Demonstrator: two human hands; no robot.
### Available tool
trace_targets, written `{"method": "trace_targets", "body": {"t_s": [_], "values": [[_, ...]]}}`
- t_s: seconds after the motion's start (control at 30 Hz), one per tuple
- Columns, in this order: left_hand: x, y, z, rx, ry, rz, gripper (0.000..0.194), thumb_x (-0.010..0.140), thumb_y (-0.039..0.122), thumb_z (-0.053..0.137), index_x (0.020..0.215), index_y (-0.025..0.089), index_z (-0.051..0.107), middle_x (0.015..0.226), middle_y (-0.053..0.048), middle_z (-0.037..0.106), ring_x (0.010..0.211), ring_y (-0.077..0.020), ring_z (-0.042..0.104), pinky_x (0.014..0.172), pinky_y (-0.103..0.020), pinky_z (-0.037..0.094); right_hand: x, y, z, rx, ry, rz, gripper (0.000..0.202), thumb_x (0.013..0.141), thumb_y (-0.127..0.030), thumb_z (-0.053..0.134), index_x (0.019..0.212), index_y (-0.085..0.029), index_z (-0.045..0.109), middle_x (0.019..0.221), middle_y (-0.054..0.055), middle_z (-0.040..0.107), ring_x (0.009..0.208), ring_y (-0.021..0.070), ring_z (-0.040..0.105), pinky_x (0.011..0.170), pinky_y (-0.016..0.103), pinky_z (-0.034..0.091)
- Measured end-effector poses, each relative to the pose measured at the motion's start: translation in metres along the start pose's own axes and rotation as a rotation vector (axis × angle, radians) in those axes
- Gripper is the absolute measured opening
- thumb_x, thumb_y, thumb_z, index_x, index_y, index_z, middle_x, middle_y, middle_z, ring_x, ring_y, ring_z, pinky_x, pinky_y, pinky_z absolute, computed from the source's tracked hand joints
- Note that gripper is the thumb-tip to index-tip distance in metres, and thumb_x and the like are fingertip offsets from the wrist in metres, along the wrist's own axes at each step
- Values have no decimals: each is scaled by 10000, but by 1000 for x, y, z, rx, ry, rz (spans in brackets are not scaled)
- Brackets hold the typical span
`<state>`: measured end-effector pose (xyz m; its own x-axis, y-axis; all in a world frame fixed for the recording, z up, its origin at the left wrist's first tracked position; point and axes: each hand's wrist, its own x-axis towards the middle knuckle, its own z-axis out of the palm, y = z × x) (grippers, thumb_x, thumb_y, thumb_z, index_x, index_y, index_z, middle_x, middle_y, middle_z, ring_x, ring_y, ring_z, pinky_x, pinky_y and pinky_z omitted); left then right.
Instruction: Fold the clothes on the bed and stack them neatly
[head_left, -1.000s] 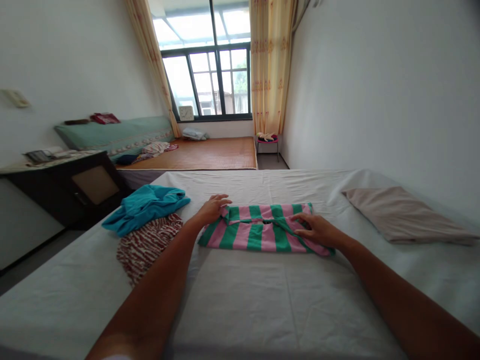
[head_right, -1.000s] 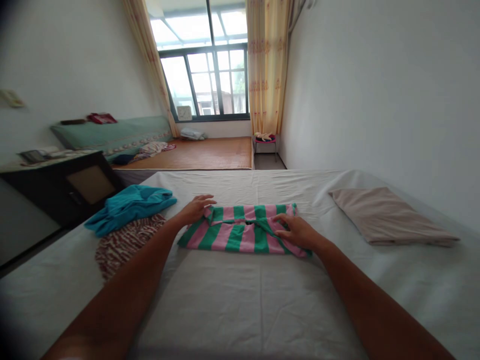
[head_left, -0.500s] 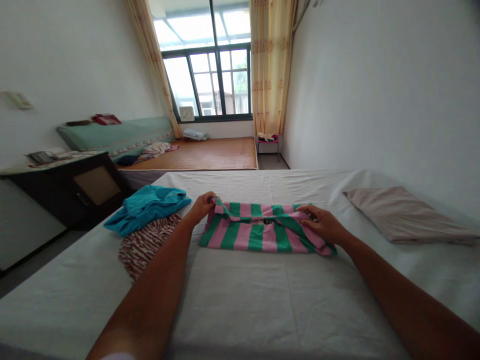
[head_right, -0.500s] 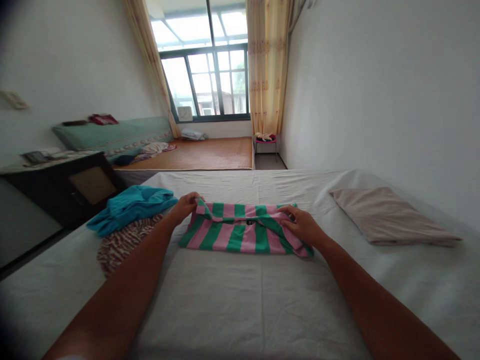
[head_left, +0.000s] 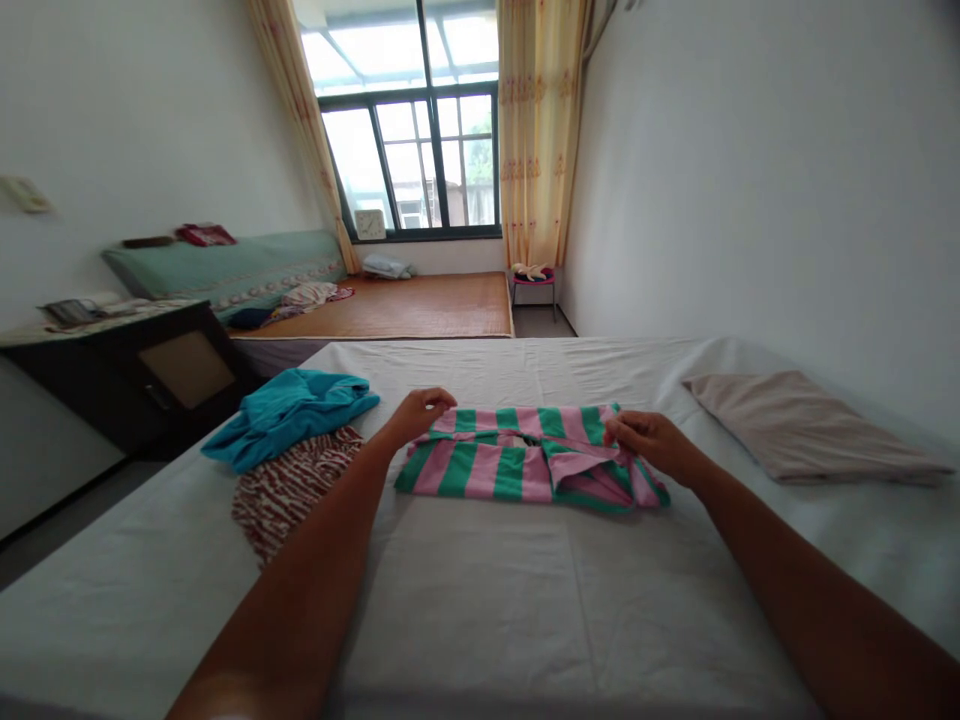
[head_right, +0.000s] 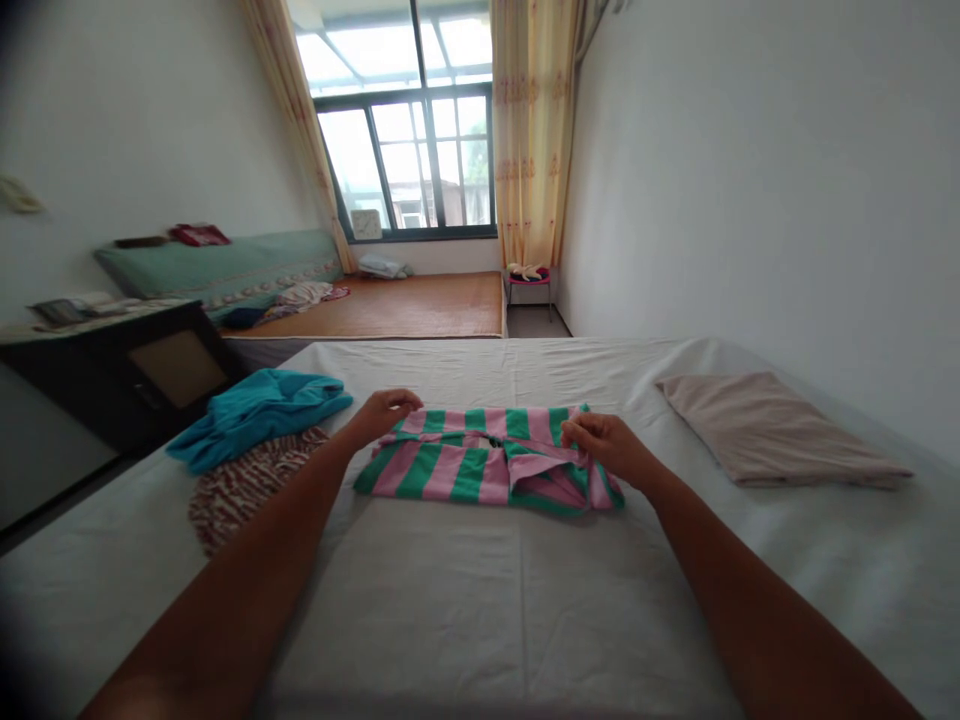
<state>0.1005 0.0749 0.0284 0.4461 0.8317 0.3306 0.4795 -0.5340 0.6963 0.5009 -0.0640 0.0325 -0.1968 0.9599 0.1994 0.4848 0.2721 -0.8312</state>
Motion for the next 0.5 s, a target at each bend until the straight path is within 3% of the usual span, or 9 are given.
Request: {"method": "trace_targets", "body": {"t_s": [0.1, 0.2, 0.3, 0.4, 0.5], "values": [[-4, 13, 15, 59, -202, 38, 230, 754, 247, 547, 878, 157, 718, 875, -33, 725, 830, -170, 643, 774, -273, 501, 2, 10, -2, -106, 48, -36, 415, 863, -554, 530, 792, -167, 661, 646, -5, 571, 574, 114, 499, 562, 246, 397], [-6, 16, 24, 127, -313, 67, 214, 765, 263, 597, 904, 167, 729, 893, -28, 722, 833, -165, 638, 759, -252, 488, -2, 8, 0, -178, -98, -45, 396, 810, -529, 618, 990, -184, 695, 773, 16, 636, 657, 133, 549, 622, 255, 431], [-6, 18, 29, 211, -328, 77, 199, 780, 252, 610, 925, 189, 732, 914, -21, 712, 839, -158, 629, 750, -237, 480, -7, -4, 6, -163, -332, -90, 455, 740, -497, 705, 1093, -211, 695, 932, 38, 677, 798, 161, 597, 703, 256, 456], [-6, 29, 38, 242, -312, 141, 197, 785, 172, 596, 929, 200, 729, 925, -23, 701, 869, -161, 624, 788, -252, 482, -10, -12, 8, -63, -530, -51, 412, 797, -513, 642, 1039, -189, 718, 884, 36, 683, 727, 139, 588, 640, 238, 444], [-9, 51, 55, 203, -307, 319, 245, 807, 114, 573, 980, 210, 717, 1013, -41, 685, 975, -171, 607, 915, -302, 457, -9, -9, 1, 29, -495, 28, 428, 818, -538, 605, 977, -157, 718, 806, 31, 664, 677, 128, 565, 604, 234, 430]]}}
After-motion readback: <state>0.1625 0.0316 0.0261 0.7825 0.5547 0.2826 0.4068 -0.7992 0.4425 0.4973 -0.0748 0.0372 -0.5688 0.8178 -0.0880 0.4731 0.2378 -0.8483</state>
